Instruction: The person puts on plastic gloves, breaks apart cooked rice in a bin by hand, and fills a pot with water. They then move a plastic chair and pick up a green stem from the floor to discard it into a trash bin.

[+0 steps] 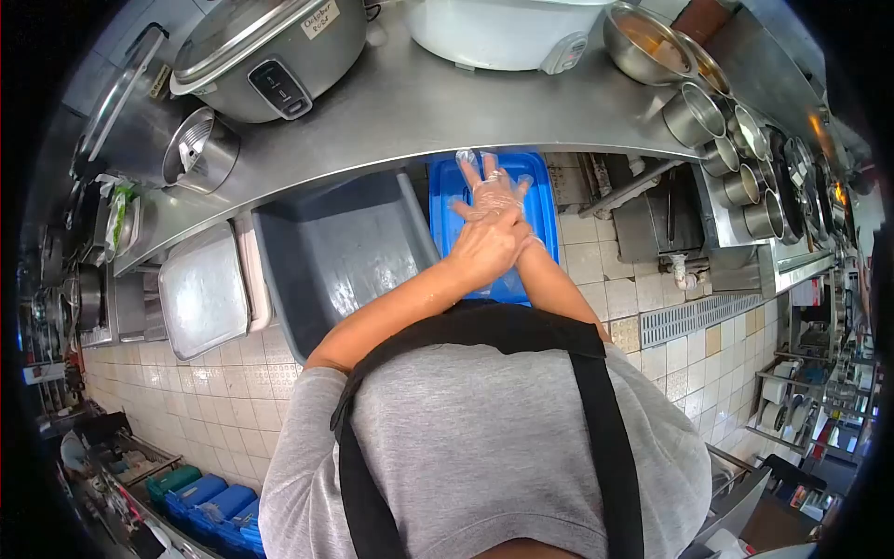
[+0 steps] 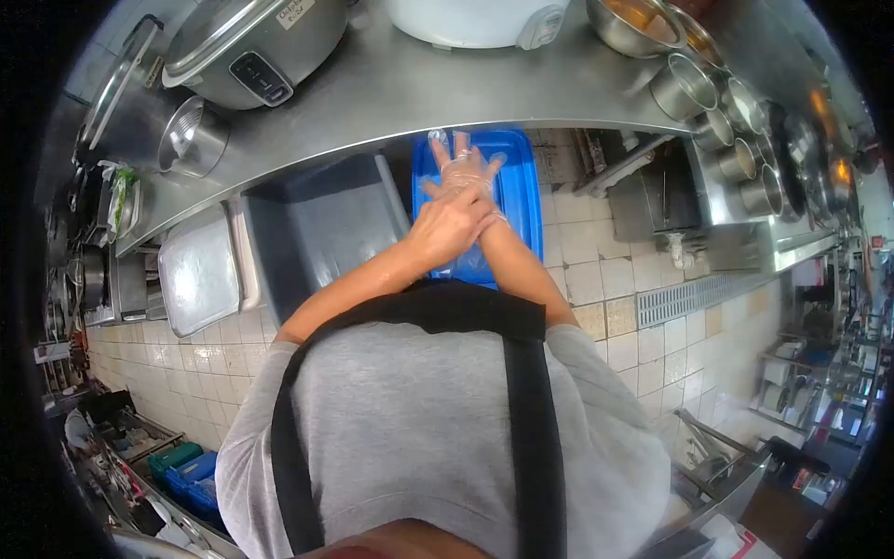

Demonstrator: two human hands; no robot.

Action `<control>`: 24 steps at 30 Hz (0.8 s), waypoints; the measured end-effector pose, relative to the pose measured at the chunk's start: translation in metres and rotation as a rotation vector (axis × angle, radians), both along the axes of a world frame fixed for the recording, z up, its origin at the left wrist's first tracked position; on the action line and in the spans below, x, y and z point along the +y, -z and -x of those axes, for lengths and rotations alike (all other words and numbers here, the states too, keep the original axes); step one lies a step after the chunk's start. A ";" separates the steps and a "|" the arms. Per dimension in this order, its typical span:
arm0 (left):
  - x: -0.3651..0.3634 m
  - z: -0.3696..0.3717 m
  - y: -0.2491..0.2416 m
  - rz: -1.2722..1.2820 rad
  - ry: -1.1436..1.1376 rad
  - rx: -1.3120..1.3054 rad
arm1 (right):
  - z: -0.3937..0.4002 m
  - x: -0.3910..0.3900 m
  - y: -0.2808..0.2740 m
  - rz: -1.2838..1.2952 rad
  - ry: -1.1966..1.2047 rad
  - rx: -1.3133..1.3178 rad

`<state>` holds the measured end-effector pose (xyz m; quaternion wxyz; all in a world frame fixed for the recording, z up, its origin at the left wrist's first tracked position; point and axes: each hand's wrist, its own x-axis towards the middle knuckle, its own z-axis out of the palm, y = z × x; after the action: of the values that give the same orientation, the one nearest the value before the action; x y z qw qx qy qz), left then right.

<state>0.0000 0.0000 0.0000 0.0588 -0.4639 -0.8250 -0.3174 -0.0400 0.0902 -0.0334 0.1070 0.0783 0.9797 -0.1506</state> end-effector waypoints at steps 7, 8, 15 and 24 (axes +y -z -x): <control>-0.021 -0.019 -0.001 -0.211 0.230 -0.161 | -0.013 0.018 0.005 0.002 -0.303 0.238; -0.025 -0.019 0.001 -0.189 0.236 -0.224 | -0.010 0.021 0.012 0.068 -0.414 0.288; -0.066 0.009 0.014 -0.573 -0.099 -1.050 | 0.002 0.051 0.057 0.533 -0.170 0.113; -0.112 0.051 0.013 -1.257 -0.132 -1.320 | -0.034 0.034 -0.024 1.557 -0.008 0.118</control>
<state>-0.0513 -0.1124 -0.0126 -0.1652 -0.0224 -0.3912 -0.9051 -0.0062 0.1242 -0.0093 0.0796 -0.0308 0.5964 -0.7982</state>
